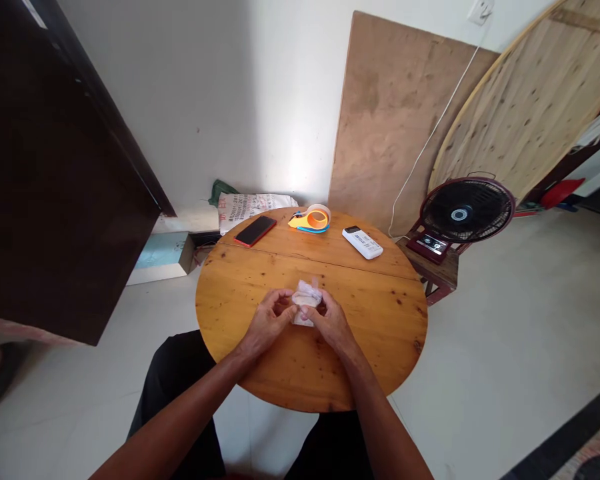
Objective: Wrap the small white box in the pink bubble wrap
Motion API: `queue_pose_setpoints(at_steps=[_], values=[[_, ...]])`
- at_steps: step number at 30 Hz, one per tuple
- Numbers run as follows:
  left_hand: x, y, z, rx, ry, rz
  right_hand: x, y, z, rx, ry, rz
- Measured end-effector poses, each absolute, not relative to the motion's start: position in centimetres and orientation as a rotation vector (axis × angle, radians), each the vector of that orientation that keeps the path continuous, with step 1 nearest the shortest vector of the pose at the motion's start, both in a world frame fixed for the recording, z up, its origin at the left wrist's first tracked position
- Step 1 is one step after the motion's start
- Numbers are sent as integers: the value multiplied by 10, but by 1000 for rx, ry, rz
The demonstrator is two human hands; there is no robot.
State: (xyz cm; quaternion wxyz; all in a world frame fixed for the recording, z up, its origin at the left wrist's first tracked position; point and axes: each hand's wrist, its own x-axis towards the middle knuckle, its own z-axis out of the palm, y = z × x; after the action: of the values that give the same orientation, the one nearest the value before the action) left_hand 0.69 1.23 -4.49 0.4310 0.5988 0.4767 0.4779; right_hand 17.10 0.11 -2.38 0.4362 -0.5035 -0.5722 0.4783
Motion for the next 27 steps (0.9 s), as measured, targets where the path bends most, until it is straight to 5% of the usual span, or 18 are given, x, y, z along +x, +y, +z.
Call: queue_pose_setpoints(at_steps=[13, 27], values=[[13, 26, -29, 1838, 1004, 1000, 177, 16, -28, -1284, -1350, 1169], [12, 23, -29, 1565, 1079, 953, 178, 11, -25, -1281, -1405, 1121]])
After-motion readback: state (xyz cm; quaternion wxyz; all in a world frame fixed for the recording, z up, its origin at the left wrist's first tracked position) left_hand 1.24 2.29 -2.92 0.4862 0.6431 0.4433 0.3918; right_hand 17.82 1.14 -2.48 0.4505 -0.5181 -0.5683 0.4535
